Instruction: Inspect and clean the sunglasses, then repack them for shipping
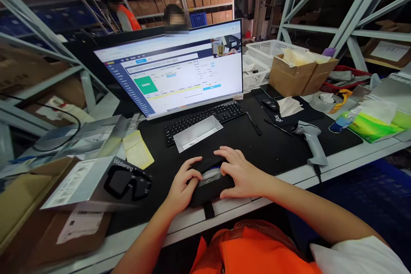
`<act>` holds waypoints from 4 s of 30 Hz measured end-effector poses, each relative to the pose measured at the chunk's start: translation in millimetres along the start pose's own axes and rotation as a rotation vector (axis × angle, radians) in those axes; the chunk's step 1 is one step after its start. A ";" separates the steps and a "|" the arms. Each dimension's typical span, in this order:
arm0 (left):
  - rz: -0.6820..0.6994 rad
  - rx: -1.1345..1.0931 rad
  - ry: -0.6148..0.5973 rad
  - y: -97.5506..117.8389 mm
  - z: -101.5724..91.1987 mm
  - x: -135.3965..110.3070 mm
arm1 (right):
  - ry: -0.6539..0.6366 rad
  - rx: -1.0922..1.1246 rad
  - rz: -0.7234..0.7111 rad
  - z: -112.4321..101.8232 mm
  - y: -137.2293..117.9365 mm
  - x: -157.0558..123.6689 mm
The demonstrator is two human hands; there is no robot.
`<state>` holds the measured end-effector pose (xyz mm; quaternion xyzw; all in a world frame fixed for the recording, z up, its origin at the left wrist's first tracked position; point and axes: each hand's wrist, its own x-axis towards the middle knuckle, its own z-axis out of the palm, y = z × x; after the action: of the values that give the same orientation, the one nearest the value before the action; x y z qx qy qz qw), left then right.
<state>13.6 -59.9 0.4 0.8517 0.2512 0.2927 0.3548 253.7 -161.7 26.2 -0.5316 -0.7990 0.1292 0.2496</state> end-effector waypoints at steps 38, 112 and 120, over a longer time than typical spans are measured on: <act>-0.073 0.340 -0.109 2.6 -18.5 18.8 | -0.035 -0.061 0.132 -35.5 39.7 -2.5; 0.518 0.432 0.250 45.0 -32.4 17.4 | 0.190 1.014 0.241 11.2 34.6 61.6; 0.918 0.415 0.596 73.1 -22.9 59.7 | 0.008 1.369 0.501 -2.6 39.6 55.4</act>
<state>56.2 -56.9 87.6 0.8059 -0.0026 0.5881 -0.0684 268.9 -95.4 24.2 -0.4238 -0.3925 0.6515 0.4919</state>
